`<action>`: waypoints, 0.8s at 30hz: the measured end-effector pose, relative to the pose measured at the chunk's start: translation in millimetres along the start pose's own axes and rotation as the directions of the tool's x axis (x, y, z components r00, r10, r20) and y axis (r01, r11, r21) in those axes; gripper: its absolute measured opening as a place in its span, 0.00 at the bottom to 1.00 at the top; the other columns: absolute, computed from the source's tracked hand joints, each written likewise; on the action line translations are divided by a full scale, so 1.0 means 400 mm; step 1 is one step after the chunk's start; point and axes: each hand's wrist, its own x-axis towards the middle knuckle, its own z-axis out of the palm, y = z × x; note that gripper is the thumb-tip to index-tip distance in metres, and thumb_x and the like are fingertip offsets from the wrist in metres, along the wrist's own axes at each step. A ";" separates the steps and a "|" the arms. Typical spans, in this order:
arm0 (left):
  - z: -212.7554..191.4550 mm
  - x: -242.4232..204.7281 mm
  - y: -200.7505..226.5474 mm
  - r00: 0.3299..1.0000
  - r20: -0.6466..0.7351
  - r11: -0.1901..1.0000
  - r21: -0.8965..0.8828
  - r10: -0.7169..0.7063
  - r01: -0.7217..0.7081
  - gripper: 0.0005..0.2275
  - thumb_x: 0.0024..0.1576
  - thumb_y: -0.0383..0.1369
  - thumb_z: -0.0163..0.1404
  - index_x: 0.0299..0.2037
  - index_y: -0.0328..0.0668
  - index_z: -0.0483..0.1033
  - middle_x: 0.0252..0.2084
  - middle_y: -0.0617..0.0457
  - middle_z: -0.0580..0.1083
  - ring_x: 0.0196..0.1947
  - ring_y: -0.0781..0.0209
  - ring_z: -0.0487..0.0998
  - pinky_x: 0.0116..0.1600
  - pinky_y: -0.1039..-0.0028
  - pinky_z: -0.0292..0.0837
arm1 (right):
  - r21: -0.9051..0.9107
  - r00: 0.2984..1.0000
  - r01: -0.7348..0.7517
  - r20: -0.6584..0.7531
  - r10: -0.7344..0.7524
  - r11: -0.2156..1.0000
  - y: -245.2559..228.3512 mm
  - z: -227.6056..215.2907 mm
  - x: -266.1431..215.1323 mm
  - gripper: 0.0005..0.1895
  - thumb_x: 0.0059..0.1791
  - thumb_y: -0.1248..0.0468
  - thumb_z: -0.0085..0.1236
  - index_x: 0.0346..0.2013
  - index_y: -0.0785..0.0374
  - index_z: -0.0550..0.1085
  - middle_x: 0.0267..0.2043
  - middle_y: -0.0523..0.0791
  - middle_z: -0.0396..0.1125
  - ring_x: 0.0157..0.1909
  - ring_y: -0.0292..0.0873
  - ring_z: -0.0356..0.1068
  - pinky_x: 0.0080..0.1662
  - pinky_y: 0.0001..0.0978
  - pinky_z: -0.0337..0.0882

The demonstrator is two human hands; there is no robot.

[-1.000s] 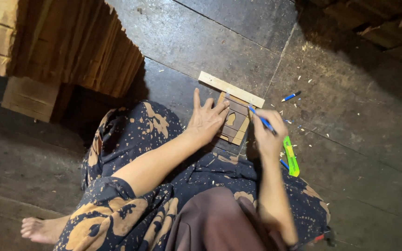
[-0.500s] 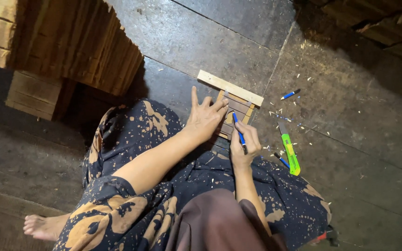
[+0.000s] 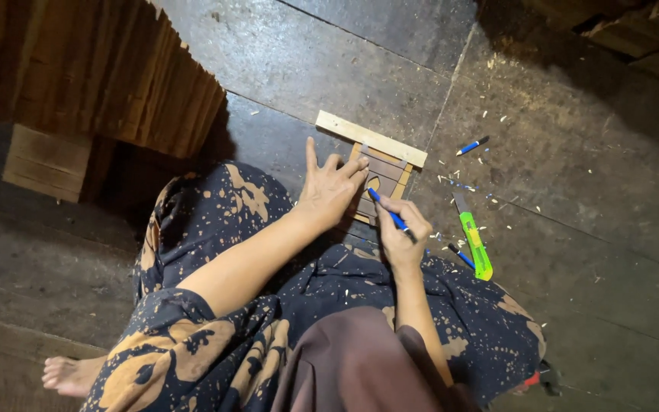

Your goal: Tracing a template onto small wooden blocks using a pen and then stacking the finished pieces in a woodworking shop.

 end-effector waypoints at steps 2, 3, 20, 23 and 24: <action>0.007 0.002 -0.001 1.000 -0.002 1.000 0.004 -0.004 0.004 0.31 0.45 0.32 0.65 0.62 0.53 0.71 0.67 0.64 0.66 0.59 0.48 0.67 0.68 0.18 0.27 | 0.007 0.999 -0.003 -0.042 0.003 1.000 0.007 0.005 0.003 0.04 0.46 0.74 0.68 0.33 0.65 0.82 0.36 0.54 0.77 0.42 0.57 0.79 0.43 0.43 0.75; 0.011 0.003 -0.003 1.000 -0.002 1.000 0.003 -0.011 0.011 0.31 0.45 0.32 0.65 0.62 0.53 0.71 0.67 0.64 0.66 0.59 0.48 0.67 0.68 0.18 0.27 | 0.013 0.997 -0.007 -0.077 0.008 1.000 0.011 0.009 0.004 0.03 0.47 0.74 0.67 0.34 0.66 0.81 0.37 0.55 0.77 0.43 0.58 0.78 0.44 0.43 0.75; 0.006 0.011 -0.008 0.999 0.040 1.000 -0.022 -0.015 0.016 0.33 0.45 0.37 0.67 0.63 0.53 0.70 0.67 0.65 0.67 0.60 0.49 0.66 0.68 0.18 0.25 | -0.023 0.982 -0.147 0.113 0.148 0.989 0.071 -0.009 0.012 0.05 0.43 0.72 0.70 0.31 0.62 0.82 0.32 0.53 0.76 0.38 0.53 0.78 0.38 0.40 0.73; 0.000 0.005 -0.003 0.999 0.043 1.000 -0.008 -0.008 0.008 0.32 0.45 0.39 0.66 0.63 0.54 0.70 0.66 0.65 0.67 0.59 0.49 0.66 0.68 0.17 0.24 | -0.131 0.930 -0.255 0.239 0.280 0.958 0.092 -0.033 0.065 0.04 0.41 0.68 0.70 0.30 0.59 0.82 0.29 0.49 0.75 0.34 0.46 0.75 0.36 0.38 0.71; -0.007 0.008 -0.004 1.000 0.029 1.000 0.003 -0.004 0.004 0.32 0.45 0.39 0.66 0.63 0.53 0.70 0.66 0.65 0.67 0.59 0.50 0.66 0.67 0.17 0.24 | -0.174 0.888 -0.307 0.301 0.347 0.936 0.101 -0.040 0.092 0.03 0.41 0.65 0.69 0.28 0.56 0.82 0.28 0.46 0.75 0.32 0.39 0.73 0.36 0.35 0.69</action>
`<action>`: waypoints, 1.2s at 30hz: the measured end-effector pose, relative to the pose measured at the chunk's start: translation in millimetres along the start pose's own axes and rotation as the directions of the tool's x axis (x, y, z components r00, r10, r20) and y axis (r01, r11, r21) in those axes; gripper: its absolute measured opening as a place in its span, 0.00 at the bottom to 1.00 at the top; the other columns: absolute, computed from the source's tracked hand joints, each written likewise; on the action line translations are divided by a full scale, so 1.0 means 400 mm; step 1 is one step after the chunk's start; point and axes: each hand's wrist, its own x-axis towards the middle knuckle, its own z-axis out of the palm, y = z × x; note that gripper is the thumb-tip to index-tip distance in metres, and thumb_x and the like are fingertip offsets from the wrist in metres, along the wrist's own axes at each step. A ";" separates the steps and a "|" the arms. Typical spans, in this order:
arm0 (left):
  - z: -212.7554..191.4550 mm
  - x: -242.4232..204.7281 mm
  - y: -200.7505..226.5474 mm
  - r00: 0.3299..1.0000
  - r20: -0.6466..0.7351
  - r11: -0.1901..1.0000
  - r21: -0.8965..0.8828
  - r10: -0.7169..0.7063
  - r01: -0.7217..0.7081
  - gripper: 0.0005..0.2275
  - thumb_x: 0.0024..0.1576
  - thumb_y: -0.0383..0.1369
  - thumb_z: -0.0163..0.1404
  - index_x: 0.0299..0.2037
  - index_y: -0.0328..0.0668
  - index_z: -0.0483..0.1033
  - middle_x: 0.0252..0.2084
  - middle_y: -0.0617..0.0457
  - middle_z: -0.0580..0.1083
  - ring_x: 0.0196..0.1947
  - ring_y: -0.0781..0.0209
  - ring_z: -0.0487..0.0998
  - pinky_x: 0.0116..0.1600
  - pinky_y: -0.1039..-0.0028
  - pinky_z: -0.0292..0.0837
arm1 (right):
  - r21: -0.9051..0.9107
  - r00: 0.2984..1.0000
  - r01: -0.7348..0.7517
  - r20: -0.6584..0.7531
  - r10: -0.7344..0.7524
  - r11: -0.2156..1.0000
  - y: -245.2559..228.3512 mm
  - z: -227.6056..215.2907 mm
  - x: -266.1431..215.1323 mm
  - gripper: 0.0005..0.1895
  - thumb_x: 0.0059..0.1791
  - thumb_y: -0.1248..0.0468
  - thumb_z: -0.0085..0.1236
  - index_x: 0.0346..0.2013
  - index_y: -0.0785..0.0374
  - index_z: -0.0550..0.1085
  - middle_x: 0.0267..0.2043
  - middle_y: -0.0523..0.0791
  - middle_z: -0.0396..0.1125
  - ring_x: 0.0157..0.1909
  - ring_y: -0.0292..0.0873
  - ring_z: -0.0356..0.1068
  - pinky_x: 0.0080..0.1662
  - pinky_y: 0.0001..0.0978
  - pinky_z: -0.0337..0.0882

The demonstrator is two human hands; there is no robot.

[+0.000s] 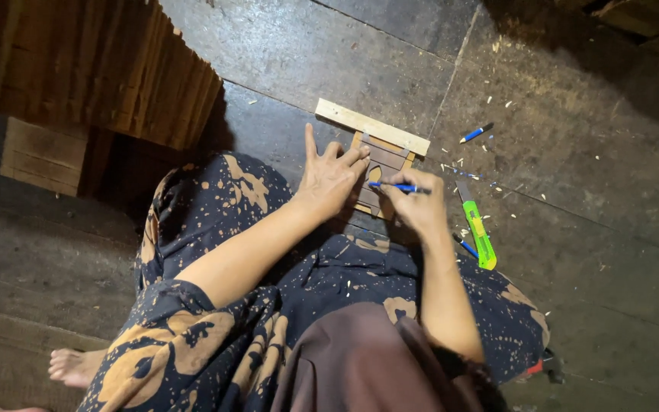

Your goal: Tracing a template onto small wooden blocks using a pen and then stacking the finished pieces in a woodworking shop.

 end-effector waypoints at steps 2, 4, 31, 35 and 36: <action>-0.012 -0.007 0.002 1.000 -0.006 1.000 0.000 0.005 -0.005 0.32 0.45 0.39 0.66 0.63 0.53 0.71 0.66 0.65 0.67 0.59 0.49 0.67 0.67 0.17 0.24 | -0.041 0.999 0.013 0.034 -0.011 0.999 0.009 0.005 0.015 0.03 0.40 0.66 0.67 0.28 0.58 0.81 0.26 0.48 0.74 0.31 0.43 0.73 0.35 0.38 0.69; -0.014 -0.005 0.002 1.000 -0.017 1.000 -0.001 0.008 -0.008 0.32 0.45 0.38 0.66 0.63 0.52 0.71 0.66 0.64 0.68 0.58 0.49 0.67 0.67 0.17 0.25 | -0.084 0.997 0.031 0.068 -0.025 0.996 0.003 0.009 0.022 0.04 0.38 0.67 0.66 0.27 0.60 0.81 0.24 0.51 0.72 0.30 0.47 0.73 0.34 0.40 0.68; 0.061 0.006 -0.024 0.994 -0.108 1.000 -0.016 0.020 -0.022 0.26 0.47 0.38 0.64 0.58 0.56 0.74 0.63 0.66 0.70 0.56 0.48 0.70 0.63 0.12 0.25 | -0.677 0.678 0.468 -0.137 -0.722 0.568 -0.027 0.177 -0.114 0.08 0.54 0.70 0.50 0.42 0.70 0.76 0.43 0.53 0.69 0.45 0.53 0.74 0.46 0.39 0.76; 0.070 0.009 -0.023 0.989 -0.145 1.000 -0.013 0.011 -0.013 0.23 0.50 0.42 0.61 0.58 0.57 0.75 0.62 0.68 0.70 0.55 0.49 0.71 0.63 0.11 0.24 | -0.735 0.710 0.391 -0.142 -0.690 0.554 -0.053 0.189 -0.117 0.06 0.53 0.71 0.50 0.38 0.68 0.75 0.37 0.51 0.66 0.39 0.52 0.72 0.40 0.38 0.74; 0.072 0.009 -0.025 0.986 -0.166 1.000 -0.012 0.009 -0.011 0.22 0.51 0.43 0.60 0.57 0.58 0.76 0.62 0.68 0.71 0.54 0.50 0.71 0.63 0.12 0.25 | -0.748 0.709 0.368 -0.160 -0.687 0.553 -0.073 0.188 -0.113 0.06 0.53 0.71 0.49 0.37 0.67 0.75 0.36 0.50 0.66 0.38 0.51 0.71 0.39 0.37 0.73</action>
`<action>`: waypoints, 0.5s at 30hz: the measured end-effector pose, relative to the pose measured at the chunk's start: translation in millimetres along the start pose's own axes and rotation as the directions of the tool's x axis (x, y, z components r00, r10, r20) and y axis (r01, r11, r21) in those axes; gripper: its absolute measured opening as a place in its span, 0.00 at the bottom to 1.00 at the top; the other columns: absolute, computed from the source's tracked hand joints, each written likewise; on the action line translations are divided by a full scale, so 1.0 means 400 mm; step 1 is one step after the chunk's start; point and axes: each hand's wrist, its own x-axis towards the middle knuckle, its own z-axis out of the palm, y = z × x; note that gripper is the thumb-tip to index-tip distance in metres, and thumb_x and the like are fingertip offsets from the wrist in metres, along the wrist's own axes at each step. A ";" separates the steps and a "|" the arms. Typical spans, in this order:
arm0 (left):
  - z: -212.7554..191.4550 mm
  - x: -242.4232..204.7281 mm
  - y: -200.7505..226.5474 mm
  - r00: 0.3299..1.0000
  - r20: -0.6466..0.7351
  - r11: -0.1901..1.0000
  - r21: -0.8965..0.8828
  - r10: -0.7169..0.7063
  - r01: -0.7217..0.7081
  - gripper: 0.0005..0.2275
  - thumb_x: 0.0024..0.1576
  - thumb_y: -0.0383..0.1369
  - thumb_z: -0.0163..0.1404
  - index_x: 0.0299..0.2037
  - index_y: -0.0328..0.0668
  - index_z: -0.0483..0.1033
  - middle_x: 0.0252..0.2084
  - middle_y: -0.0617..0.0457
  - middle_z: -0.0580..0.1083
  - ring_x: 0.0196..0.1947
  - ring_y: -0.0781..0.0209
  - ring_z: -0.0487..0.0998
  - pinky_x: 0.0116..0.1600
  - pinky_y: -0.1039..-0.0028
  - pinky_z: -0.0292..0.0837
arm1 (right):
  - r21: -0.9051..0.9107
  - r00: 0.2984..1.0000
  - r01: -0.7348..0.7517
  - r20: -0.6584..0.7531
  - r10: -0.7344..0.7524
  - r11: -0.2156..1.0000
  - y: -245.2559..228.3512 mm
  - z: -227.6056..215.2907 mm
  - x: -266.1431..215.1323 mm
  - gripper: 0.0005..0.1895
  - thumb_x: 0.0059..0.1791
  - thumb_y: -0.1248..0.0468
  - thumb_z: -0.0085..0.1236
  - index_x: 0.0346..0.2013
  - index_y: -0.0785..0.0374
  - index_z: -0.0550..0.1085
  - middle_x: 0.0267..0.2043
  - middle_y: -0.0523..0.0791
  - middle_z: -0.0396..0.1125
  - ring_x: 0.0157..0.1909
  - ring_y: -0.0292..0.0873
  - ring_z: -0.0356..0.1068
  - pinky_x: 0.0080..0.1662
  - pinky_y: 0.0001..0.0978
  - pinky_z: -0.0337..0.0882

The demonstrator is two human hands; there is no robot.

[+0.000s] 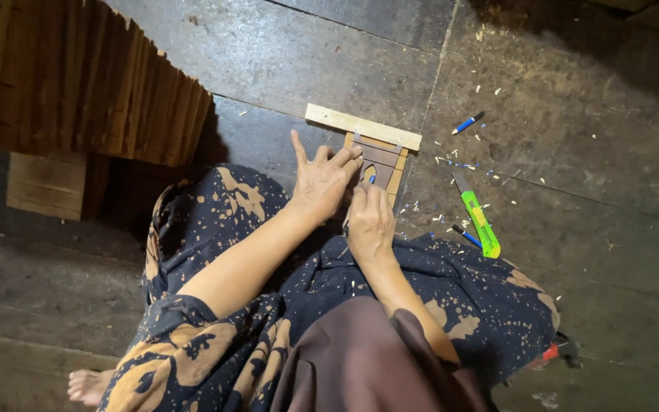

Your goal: Tracing a template onto small wooden blocks using a pen and then stacking the finished pieces in a woodworking shop.

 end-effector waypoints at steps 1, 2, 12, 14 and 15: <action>-0.001 -0.002 -0.002 1.000 0.001 1.000 0.003 0.006 -0.006 0.22 0.51 0.43 0.60 0.57 0.58 0.76 0.62 0.68 0.71 0.54 0.50 0.71 0.63 0.12 0.25 | -0.002 1.000 -0.005 -0.003 0.005 1.000 -0.003 0.006 0.008 0.06 0.53 0.71 0.49 0.37 0.67 0.75 0.36 0.50 0.66 0.38 0.51 0.71 0.39 0.37 0.73; -0.001 -0.004 -0.001 1.000 -0.010 1.000 -0.002 0.005 -0.005 0.20 0.53 0.42 0.58 0.57 0.58 0.76 0.62 0.69 0.71 0.54 0.50 0.71 0.62 0.12 0.26 | -0.007 1.000 -0.011 -0.024 0.011 1.000 -0.004 0.011 0.016 0.06 0.53 0.71 0.49 0.37 0.67 0.75 0.36 0.50 0.65 0.38 0.51 0.71 0.39 0.37 0.73; -0.002 -0.008 -0.009 1.000 -0.019 1.000 -0.020 -0.002 0.002 0.14 0.58 0.37 0.52 0.55 0.63 0.76 0.60 0.70 0.71 0.54 0.51 0.71 0.61 0.12 0.26 | -0.201 0.994 -0.102 0.023 0.108 0.974 -0.062 0.027 0.029 0.06 0.44 0.72 0.49 0.22 0.62 0.67 0.26 0.46 0.58 0.29 0.49 0.66 0.31 0.36 0.70; 0.005 -0.007 -0.013 1.000 -0.008 1.000 -0.019 -0.001 0.001 0.15 0.57 0.38 0.53 0.55 0.63 0.76 0.60 0.71 0.70 0.54 0.51 0.71 0.61 0.11 0.26 | -0.210 0.993 -0.105 0.027 0.113 0.972 -0.063 0.036 0.024 0.06 0.44 0.72 0.49 0.22 0.62 0.67 0.26 0.46 0.58 0.29 0.49 0.66 0.31 0.36 0.70; 0.010 -0.006 -0.014 1.000 0.001 1.000 -0.020 -0.003 0.003 0.16 0.56 0.39 0.53 0.55 0.64 0.75 0.61 0.72 0.70 0.55 0.52 0.70 0.62 0.11 0.27 | -0.219 0.993 -0.104 0.031 0.114 0.970 -0.062 0.040 0.021 0.06 0.43 0.72 0.49 0.21 0.62 0.67 0.26 0.46 0.58 0.30 0.49 0.66 0.31 0.36 0.69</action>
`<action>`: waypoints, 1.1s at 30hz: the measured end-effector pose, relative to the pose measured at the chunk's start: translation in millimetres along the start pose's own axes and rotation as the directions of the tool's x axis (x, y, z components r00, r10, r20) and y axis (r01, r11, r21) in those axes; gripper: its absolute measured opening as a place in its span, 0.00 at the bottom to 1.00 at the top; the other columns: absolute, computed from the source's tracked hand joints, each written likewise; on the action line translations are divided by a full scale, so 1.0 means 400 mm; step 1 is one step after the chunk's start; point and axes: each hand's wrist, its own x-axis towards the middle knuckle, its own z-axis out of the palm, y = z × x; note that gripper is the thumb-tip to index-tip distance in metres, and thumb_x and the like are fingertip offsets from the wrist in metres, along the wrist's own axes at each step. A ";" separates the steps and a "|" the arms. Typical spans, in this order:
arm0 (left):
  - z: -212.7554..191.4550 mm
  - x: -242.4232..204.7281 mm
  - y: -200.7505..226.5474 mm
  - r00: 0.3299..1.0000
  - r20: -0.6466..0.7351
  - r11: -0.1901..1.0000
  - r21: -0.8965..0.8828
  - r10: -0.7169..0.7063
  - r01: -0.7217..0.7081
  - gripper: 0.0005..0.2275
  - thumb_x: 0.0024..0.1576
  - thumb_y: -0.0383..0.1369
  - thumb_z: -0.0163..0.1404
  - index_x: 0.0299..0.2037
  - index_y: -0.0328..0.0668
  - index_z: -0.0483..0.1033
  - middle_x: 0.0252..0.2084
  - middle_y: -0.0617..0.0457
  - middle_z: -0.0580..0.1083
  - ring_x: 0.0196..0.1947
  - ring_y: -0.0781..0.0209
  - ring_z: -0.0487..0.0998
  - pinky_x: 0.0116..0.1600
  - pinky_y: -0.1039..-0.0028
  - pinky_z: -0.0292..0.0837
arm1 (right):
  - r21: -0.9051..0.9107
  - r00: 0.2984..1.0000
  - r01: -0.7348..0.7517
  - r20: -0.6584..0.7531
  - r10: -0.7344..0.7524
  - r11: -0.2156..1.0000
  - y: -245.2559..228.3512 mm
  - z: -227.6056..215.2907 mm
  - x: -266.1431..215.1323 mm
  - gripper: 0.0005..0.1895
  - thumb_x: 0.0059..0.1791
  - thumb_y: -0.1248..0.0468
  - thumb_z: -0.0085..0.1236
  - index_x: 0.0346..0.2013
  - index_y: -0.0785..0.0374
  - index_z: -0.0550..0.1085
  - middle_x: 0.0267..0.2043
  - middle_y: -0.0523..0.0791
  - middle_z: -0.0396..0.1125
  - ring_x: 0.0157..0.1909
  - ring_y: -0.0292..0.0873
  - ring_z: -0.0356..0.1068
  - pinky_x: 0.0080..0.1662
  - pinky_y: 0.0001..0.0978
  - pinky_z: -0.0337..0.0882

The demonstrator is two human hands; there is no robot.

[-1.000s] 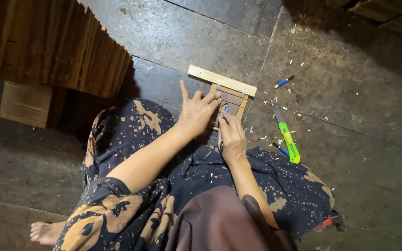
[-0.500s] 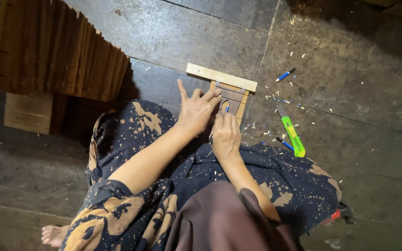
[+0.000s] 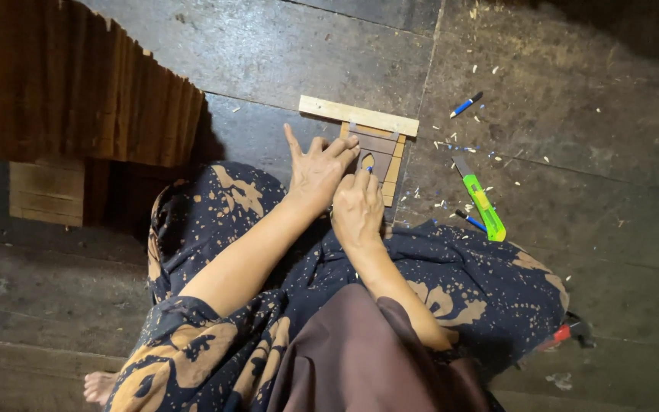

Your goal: Tracing a template onto small wooden blocks using a pen and then stacking the finished pieces in a woodworking shop.

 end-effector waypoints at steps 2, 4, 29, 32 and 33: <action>0.007 -0.001 -0.002 1.000 0.015 1.000 0.005 -0.005 0.004 0.16 0.56 0.39 0.53 0.56 0.66 0.75 0.61 0.73 0.69 0.55 0.53 0.70 0.62 0.11 0.27 | 0.005 1.000 -0.006 0.001 0.006 1.000 -0.005 -0.007 -0.001 0.06 0.43 0.72 0.50 0.21 0.62 0.68 0.25 0.47 0.58 0.29 0.50 0.66 0.30 0.37 0.69; 0.011 0.001 -0.004 1.000 0.026 1.000 0.014 -0.013 0.013 0.17 0.57 0.38 0.53 0.57 0.67 0.74 0.61 0.74 0.69 0.55 0.53 0.69 0.62 0.11 0.27 | 0.013 1.000 -0.008 -0.003 0.008 1.000 -0.008 -0.012 0.000 0.06 0.42 0.72 0.50 0.20 0.62 0.68 0.25 0.47 0.59 0.29 0.50 0.66 0.30 0.37 0.69; -0.043 0.009 0.009 0.984 0.171 0.999 -0.023 -0.044 0.049 0.32 0.43 0.41 0.69 0.61 0.61 0.72 0.64 0.69 0.68 0.59 0.51 0.68 0.63 0.12 0.24 | 0.307 0.496 -0.562 0.868 0.016 0.768 0.274 0.188 0.232 0.14 0.42 0.62 0.49 0.27 0.69 0.79 0.30 0.61 0.73 0.39 0.63 0.76 0.40 0.56 0.72; -0.053 0.010 0.012 0.983 0.181 0.998 -0.037 -0.041 0.048 0.32 0.44 0.42 0.68 0.61 0.61 0.71 0.64 0.69 0.68 0.59 0.51 0.68 0.64 0.13 0.23 | 0.326 0.461 -0.627 0.888 -0.001 0.707 0.303 0.193 0.228 0.13 0.42 0.60 0.52 0.25 0.63 0.81 0.26 0.58 0.72 0.33 0.58 0.76 0.36 0.55 0.70; -0.059 0.008 0.015 0.981 0.188 0.998 -0.046 -0.038 0.048 0.32 0.44 0.42 0.68 0.62 0.60 0.71 0.64 0.69 0.67 0.59 0.51 0.67 0.64 0.13 0.23 | 0.362 0.469 -0.640 0.883 -0.028 0.678 0.308 0.179 0.232 0.10 0.40 0.59 0.55 0.23 0.57 0.82 0.25 0.58 0.72 0.31 0.57 0.76 0.35 0.53 0.71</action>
